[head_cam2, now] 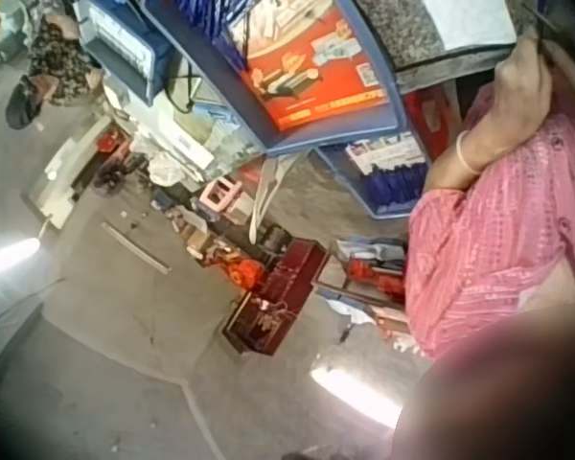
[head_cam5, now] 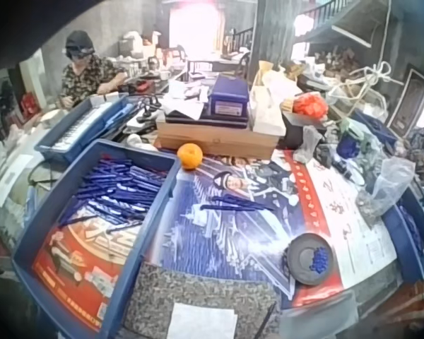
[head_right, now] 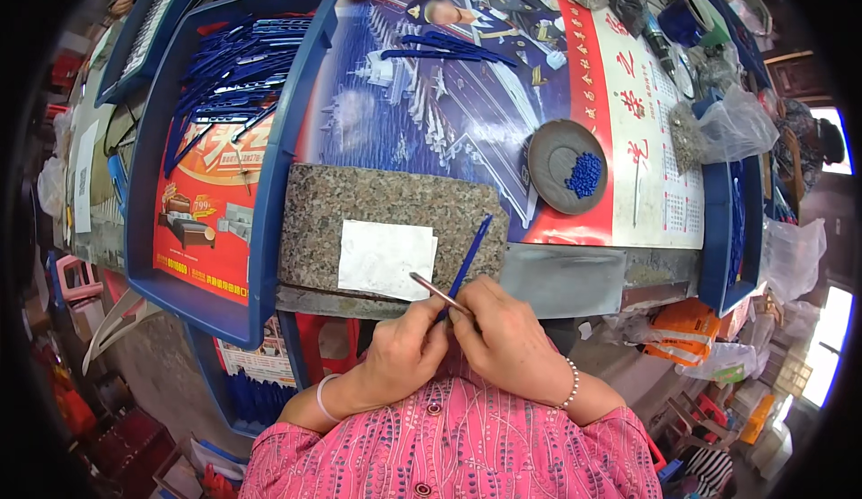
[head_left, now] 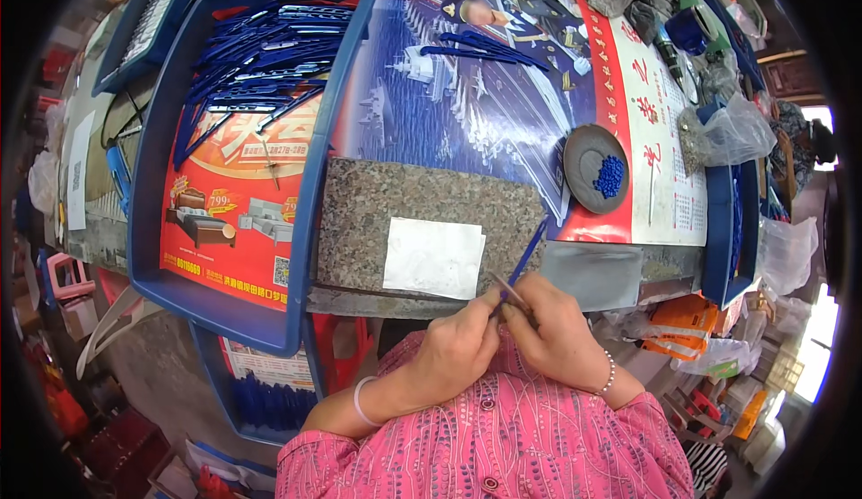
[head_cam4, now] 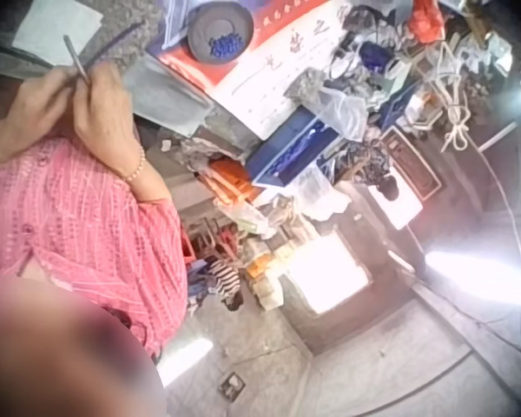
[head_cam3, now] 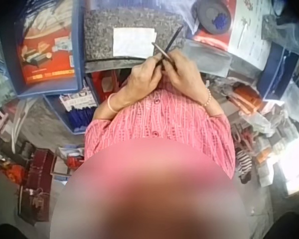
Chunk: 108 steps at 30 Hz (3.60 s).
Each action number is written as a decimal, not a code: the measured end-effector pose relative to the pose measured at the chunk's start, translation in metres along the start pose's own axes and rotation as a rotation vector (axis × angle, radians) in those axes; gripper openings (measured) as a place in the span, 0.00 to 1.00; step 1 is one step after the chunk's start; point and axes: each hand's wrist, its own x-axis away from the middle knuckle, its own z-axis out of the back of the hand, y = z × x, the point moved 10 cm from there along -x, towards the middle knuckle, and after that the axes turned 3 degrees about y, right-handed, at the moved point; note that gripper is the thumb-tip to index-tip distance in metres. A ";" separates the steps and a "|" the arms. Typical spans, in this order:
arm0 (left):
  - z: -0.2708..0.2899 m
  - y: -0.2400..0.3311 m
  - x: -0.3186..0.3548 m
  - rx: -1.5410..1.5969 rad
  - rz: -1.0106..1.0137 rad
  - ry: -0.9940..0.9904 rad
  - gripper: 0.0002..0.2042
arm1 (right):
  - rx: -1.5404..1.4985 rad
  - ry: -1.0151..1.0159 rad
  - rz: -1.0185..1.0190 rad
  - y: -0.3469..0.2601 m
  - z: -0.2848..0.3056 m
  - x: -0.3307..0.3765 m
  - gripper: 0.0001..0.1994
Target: The person is manually assembling blue pen components by inserting barrels into clips and organizing them on paper slips.
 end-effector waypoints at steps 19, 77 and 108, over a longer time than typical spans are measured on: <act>-0.004 -0.019 0.005 0.525 0.381 -0.195 0.09 | -0.805 0.018 -0.276 0.026 -0.003 -0.017 0.10; -0.024 -0.035 0.030 0.980 0.615 -0.219 0.14 | -0.734 0.037 -0.422 0.030 -0.005 -0.010 0.09; -0.017 -0.067 0.045 1.074 0.655 -0.174 0.14 | -0.002 0.121 0.294 -0.043 0.020 -0.032 0.27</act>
